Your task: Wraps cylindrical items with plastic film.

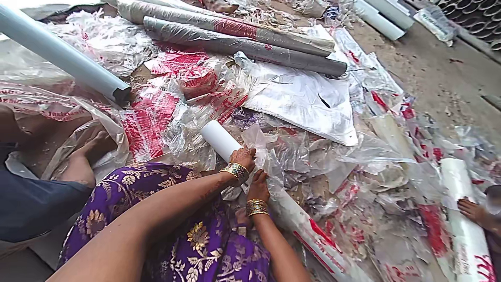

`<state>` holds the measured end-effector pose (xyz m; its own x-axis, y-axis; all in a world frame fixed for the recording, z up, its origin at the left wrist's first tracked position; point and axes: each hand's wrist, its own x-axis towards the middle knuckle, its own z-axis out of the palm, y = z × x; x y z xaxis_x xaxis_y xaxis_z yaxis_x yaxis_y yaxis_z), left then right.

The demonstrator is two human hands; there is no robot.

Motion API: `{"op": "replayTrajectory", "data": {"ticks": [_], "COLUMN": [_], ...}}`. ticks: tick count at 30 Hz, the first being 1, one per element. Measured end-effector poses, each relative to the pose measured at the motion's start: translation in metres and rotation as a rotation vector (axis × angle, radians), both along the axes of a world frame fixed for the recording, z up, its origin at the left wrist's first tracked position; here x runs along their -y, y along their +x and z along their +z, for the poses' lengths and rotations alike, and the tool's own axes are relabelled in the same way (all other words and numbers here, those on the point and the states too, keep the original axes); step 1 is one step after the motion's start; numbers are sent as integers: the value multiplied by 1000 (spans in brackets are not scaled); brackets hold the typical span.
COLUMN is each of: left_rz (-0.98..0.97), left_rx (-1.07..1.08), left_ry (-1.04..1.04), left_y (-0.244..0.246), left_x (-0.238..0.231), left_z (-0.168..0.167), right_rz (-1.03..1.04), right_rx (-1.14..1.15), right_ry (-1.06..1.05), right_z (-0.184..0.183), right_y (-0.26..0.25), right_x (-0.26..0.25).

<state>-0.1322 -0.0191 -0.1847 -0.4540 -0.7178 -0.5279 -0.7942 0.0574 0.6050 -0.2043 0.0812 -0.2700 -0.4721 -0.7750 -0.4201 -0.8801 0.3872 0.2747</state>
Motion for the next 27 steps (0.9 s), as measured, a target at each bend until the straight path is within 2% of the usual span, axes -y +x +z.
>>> {"op": "replayTrajectory", "data": {"ticks": [3, 6, 7, 10, 12, 16, 19, 22, 24, 27], "left_rz": [-154, -357, -399, -444, -452, -430, -383, -388, -403, -448], "left_rx": [38, 76, 71, 39, 29, 53, 12, -23, -113, -293], "left_ry": [-14, -58, -71, -78, -123, -235, -253, -226, -195, -151], "left_y": [-5, -10, -11, -6, 4, 27, 37, 37, 41, 50], "left_x": [-4, -5, -3, 12, 28, 56, 67, 69, 69, 69], "left_z": [0, -2, -2, -4, -4, 1, -4, -6, -13, -25], "right_rz": [-106, -383, -391, -251, -135, -66, -19, 27, 39, 29], "right_rx": [78, 324, 362, 286, 364, 656, 629, 589, 542, 433], "right_ry": [13, -201, -217, 111, 235, 53, -234, -506, -480, -251], "right_z": [4, 8, 15, 58, 79, 117, 140, 136, 126, 108], "right_y": [0, -7, -13, -25, -40, -67, -53, -30, -14, 3], "right_x": [5, 5, 5, 22, 40, 51, 55, 62, 68, 75]}}
